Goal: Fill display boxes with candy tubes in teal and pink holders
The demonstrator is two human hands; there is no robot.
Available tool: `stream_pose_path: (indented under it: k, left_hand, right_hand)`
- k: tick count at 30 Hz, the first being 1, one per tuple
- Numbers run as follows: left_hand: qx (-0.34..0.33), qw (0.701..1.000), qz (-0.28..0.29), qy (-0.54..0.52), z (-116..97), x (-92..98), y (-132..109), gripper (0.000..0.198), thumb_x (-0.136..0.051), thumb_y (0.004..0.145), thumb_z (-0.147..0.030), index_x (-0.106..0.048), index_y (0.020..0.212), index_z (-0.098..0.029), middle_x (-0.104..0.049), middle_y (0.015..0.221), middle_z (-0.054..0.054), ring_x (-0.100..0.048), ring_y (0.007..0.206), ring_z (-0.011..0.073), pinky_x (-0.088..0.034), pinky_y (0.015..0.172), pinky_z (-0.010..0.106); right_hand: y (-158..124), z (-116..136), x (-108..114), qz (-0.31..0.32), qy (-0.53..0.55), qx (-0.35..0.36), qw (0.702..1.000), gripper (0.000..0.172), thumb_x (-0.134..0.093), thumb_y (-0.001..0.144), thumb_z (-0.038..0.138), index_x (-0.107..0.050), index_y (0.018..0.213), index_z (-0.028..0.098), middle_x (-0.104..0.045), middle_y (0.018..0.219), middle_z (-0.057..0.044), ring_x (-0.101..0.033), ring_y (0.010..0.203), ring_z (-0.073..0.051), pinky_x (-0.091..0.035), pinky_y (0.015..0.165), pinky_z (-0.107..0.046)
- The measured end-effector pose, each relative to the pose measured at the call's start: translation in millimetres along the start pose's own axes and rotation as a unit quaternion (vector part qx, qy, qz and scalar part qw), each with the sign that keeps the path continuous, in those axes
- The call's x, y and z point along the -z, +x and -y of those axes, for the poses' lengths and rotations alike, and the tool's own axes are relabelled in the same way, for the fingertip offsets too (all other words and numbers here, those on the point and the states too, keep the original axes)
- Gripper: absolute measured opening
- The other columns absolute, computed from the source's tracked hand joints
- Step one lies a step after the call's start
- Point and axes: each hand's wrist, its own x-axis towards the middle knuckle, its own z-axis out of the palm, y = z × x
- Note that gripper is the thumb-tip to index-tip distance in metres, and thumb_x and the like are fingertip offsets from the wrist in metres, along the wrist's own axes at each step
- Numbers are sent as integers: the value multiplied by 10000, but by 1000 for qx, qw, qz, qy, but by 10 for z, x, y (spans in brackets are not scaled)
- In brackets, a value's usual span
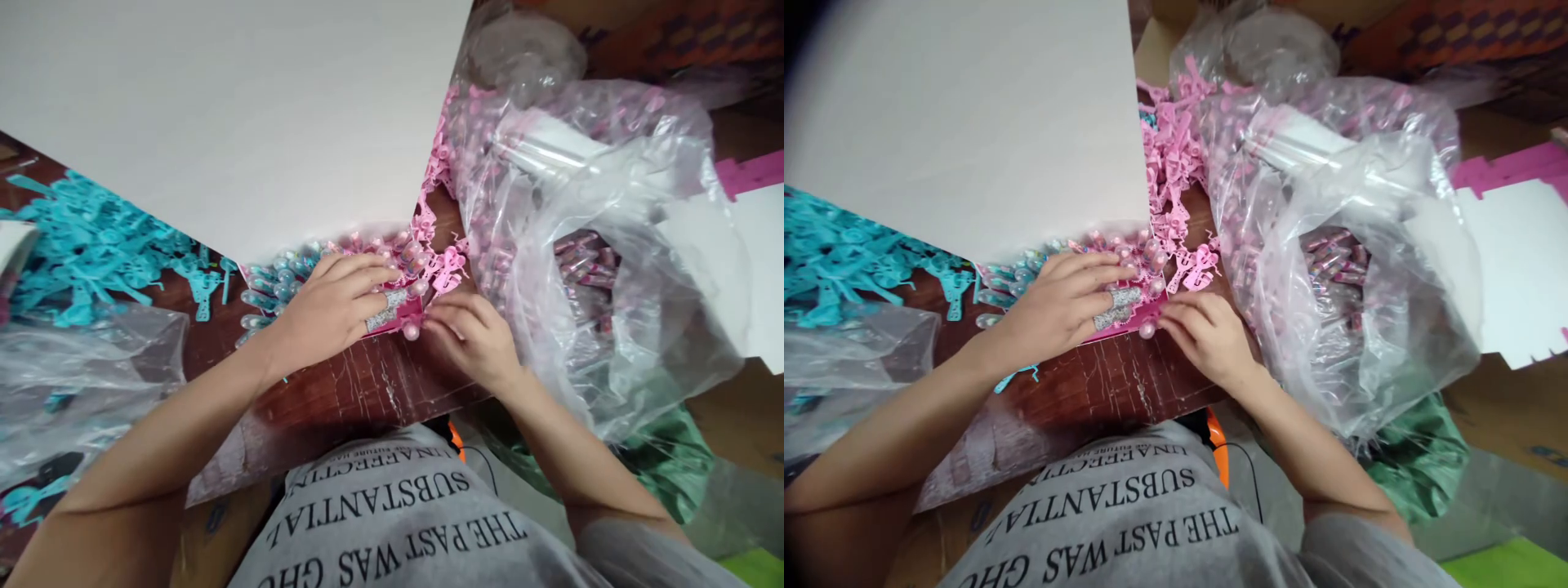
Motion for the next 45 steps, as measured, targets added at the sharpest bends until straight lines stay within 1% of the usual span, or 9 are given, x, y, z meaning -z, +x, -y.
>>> stream_pose_path:
  k: [4, 11, 16, 24, 28, 32, 36, 41, 45]
  left_hand:
    - [10, 999, -11, 41, -61, -85, -91, 201, -661, 902, -76, -731, 954, -257, -698, 1464, 46, -588, 1413, 324, -489, 1135, 564]
    - [79, 996, -4, 28, -212, -15, -196, 225, -649, 942, -92, -744, 795, -232, -664, 1510, 25, -558, 1443, 288, -453, 1188, 523]
    - [69, 997, -13, 27, -230, -29, -260, 228, -642, 950, -92, -765, 831, -242, -664, 1511, 30, -563, 1429, 286, -439, 1182, 523]
    - [76, 996, -37, 24, -268, -61, -289, 231, -654, 923, -65, -770, 870, -258, -667, 1509, 19, -563, 1417, 293, -441, 1145, 526]
    - [93, 995, -27, 21, -301, -50, -324, 212, -663, 933, -88, -776, 876, -259, -667, 1508, 25, -561, 1413, 286, -422, 1159, 533]
    - [103, 993, -55, -3, -317, -38, -359, 212, -683, 878, -41, -759, 837, -235, -664, 1504, 43, -558, 1428, 311, -405, 1175, 530]
    - [104, 993, -52, 11, -346, -51, -387, 208, -690, 870, -40, -771, 864, -231, -677, 1476, 67, -550, 1446, 332, -389, 1186, 555]
    - [116, 990, -58, 50, -372, -107, -413, 201, -675, 915, -89, -781, 942, -258, -686, 1483, 37, -569, 1435, 307, -364, 1211, 585]
    - [130, 985, -86, 75, -370, -140, -407, 219, -633, 932, -93, -758, 1024, -247, -684, 1492, 40, -571, 1438, 305, -382, 1196, 614]
  right_hand:
    - [111, -120, -137, -107, 8, -18, 994, 129, -768, 982, 295, -690, 1072, 246, -733, 1033, -42, -728, 937, -177, -627, 787, -339]
    - [116, -113, -320, -112, 20, -44, 993, 65, -747, 992, 311, -739, 1035, 262, -727, 1017, -47, -715, 903, -193, -634, 774, -366]
    - [160, -85, -303, -92, 17, -40, 995, 111, -699, 1022, 277, -734, 1126, 263, -712, 1066, -62, -716, 975, -209, -644, 833, -396]
    - [-127, 0, -194, -102, -45, 27, 993, 679, -817, 909, 279, -552, 1520, 414, -596, 1371, -92, -615, 1184, -291, -599, 919, -451]
    - [-143, -3, -259, -73, -122, 127, 982, 557, -858, 881, 308, -645, 1362, 490, -671, 1369, -24, -577, 1287, -311, -485, 1129, -577]
    - [50, 61, -258, 13, -127, 85, 988, 438, -778, 945, 276, -661, 1335, 438, -653, 1496, -36, -523, 1439, -385, -285, 1215, -817]
    - [126, 150, -259, 86, -137, 80, 984, 453, -645, 1017, 230, -613, 1449, 361, -531, 1646, -52, -422, 1561, -391, -140, 1262, -847]
    - [-63, 192, -388, 72, -205, 96, 971, 396, -594, 1046, 251, -651, 1426, 347, -459, 1696, -10, -263, 1652, -353, 148, 1271, -756]
    - [-147, 213, -482, 32, -235, 56, 970, 372, -626, 1032, 280, -688, 1393, 348, -473, 1683, -20, -184, 1666, -383, 224, 1216, -762]
